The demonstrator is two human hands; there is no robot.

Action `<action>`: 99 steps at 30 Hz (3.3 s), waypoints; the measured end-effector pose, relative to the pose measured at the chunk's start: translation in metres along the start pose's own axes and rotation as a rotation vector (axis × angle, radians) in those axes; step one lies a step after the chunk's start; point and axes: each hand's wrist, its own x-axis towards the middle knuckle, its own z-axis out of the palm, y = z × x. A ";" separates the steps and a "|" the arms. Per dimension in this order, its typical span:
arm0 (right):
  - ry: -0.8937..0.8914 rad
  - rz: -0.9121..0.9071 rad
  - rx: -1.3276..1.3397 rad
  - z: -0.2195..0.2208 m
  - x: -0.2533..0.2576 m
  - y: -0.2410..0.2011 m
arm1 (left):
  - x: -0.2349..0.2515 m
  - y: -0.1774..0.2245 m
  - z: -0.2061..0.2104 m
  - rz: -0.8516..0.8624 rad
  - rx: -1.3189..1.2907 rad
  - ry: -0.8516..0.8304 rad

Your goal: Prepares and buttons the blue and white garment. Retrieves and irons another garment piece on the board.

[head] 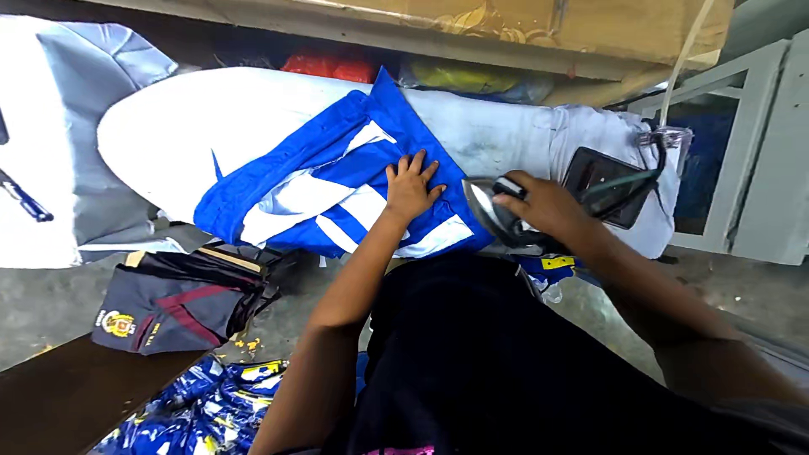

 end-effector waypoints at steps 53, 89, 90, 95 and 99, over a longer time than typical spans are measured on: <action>0.131 -0.006 -0.045 -0.013 0.142 -0.126 | 0.087 -0.135 -0.125 -0.505 -0.580 0.187; 0.129 -0.019 -0.039 0.032 0.039 -0.035 | 0.092 -0.134 -0.126 -0.539 -0.537 0.179; 0.137 -0.024 -0.040 0.033 0.037 -0.032 | 0.091 -0.135 -0.126 -0.538 -0.536 0.177; 0.095 0.041 -0.036 0.019 0.063 -0.060 | 0.092 -0.134 -0.127 -0.551 -0.552 0.158; 0.083 0.017 -0.011 -0.002 0.113 -0.108 | 0.093 -0.134 -0.127 -0.565 -0.556 0.167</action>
